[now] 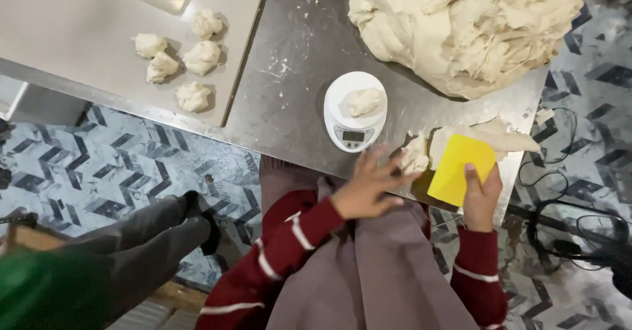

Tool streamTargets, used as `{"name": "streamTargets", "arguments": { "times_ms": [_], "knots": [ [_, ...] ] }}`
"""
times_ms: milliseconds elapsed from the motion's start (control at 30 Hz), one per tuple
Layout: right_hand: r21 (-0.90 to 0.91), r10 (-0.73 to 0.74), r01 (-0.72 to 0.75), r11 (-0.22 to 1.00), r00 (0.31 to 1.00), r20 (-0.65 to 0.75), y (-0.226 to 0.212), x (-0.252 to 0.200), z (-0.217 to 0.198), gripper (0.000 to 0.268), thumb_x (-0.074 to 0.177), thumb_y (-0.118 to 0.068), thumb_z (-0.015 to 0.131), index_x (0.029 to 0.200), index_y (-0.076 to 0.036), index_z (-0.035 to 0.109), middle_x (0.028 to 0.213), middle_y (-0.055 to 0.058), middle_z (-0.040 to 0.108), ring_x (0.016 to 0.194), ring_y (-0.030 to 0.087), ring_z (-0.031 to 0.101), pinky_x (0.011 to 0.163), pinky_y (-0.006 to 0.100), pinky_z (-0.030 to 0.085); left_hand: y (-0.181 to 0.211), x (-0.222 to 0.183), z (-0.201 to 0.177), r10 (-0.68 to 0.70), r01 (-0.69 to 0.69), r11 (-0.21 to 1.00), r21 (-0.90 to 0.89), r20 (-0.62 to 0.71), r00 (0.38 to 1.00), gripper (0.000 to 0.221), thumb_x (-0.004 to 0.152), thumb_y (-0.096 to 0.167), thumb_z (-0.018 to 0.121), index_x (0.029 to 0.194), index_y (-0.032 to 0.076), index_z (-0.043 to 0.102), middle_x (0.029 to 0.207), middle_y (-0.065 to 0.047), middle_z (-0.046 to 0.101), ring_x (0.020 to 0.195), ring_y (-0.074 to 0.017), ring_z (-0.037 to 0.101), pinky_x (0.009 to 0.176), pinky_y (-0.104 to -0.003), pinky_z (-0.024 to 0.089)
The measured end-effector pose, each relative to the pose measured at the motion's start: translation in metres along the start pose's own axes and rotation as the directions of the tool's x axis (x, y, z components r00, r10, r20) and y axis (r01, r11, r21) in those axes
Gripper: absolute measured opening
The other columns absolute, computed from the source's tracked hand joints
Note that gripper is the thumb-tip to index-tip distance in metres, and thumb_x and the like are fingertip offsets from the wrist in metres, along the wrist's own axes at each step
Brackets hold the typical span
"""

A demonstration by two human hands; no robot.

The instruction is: Divide dough into small portions and weigh each on a digital scale.

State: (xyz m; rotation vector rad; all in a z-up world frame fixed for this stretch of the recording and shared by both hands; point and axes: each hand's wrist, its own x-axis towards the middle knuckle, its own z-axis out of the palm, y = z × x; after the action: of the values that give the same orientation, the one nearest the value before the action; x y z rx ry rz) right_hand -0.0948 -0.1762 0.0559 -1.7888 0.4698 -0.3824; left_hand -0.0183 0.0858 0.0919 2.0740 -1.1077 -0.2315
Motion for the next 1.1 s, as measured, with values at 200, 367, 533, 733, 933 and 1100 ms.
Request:
{"name": "streamTargets", "arguments": {
  "times_ms": [200,367,533,733,933,1100],
  "knots": [
    [0.159,0.072,-0.077,0.984,0.997,0.036,0.035,0.006,0.002,0.033,0.110,-0.015,0.061,0.138,0.002,0.056,0.124,0.002,0.064,0.110,0.010,0.058,0.098,0.027,0.047,-0.047,-0.015,-0.107,-0.302,0.207,0.951,-0.229,-0.551,0.778,0.025,0.094,0.017,0.070,0.117,0.012,0.076,0.117,-0.006,0.075,0.110,-0.0226,0.068,0.100,-0.039,0.055],
    [0.275,0.154,-0.181,0.944,0.981,0.117,0.031,0.016,-0.004,0.038,0.108,-0.015,0.060,0.142,0.001,0.054,0.129,0.002,0.064,0.115,0.012,0.060,0.102,0.027,0.047,-0.087,0.008,-0.130,-0.298,0.290,0.951,-0.110,-0.587,0.753,0.030,0.098,0.019,0.073,0.126,0.011,0.073,0.125,-0.009,0.072,0.121,-0.0281,0.062,0.109,-0.043,0.047],
    [0.343,0.222,-0.257,0.904,0.965,0.137,0.023,0.016,-0.003,0.042,0.106,-0.014,0.059,0.145,0.000,0.053,0.131,0.003,0.065,0.117,0.013,0.061,0.102,0.027,0.048,-0.131,0.034,-0.098,-0.329,0.264,0.944,-0.198,-0.632,0.702,0.048,0.102,0.024,0.070,0.146,0.009,0.056,0.145,-0.012,0.057,0.139,-0.0315,0.053,0.119,-0.045,0.042],
    [0.297,0.198,-0.225,0.928,0.973,0.120,0.027,0.014,0.000,0.041,0.107,-0.014,0.060,0.144,0.002,0.054,0.129,0.004,0.065,0.114,0.013,0.060,0.100,0.027,0.048,-0.106,0.059,-0.060,-0.183,0.073,0.972,-0.225,-0.524,0.832,0.090,0.083,0.033,0.088,0.155,0.007,0.039,0.156,-0.017,0.047,0.147,-0.0354,0.044,0.123,-0.045,0.036],
    [0.270,0.127,-0.139,0.953,0.990,0.061,0.009,-0.004,0.023,0.040,0.108,-0.017,0.061,0.142,0.003,0.054,0.128,0.005,0.066,0.113,0.014,0.062,0.099,0.028,0.049,-0.089,0.042,-0.049,-0.257,0.167,0.966,-0.199,-0.634,0.729,0.096,0.076,0.030,0.092,0.156,0.011,0.041,0.143,-0.014,0.052,0.133,-0.0325,0.055,0.114,-0.042,0.048],
    [-0.375,-0.247,0.299,0.878,0.952,0.182,-0.052,0.003,0.106,0.034,0.102,-0.021,0.067,0.124,0.004,0.058,0.071,0.018,0.066,0.061,0.033,0.068,0.054,0.041,0.050,-0.095,0.015,-0.035,-0.190,0.262,0.965,0.012,-0.657,0.730,0.046,0.086,0.016,0.088,0.127,0.012,0.067,0.124,-0.008,0.063,0.117,-0.0297,0.059,0.099,-0.042,0.053]
  ]
}}
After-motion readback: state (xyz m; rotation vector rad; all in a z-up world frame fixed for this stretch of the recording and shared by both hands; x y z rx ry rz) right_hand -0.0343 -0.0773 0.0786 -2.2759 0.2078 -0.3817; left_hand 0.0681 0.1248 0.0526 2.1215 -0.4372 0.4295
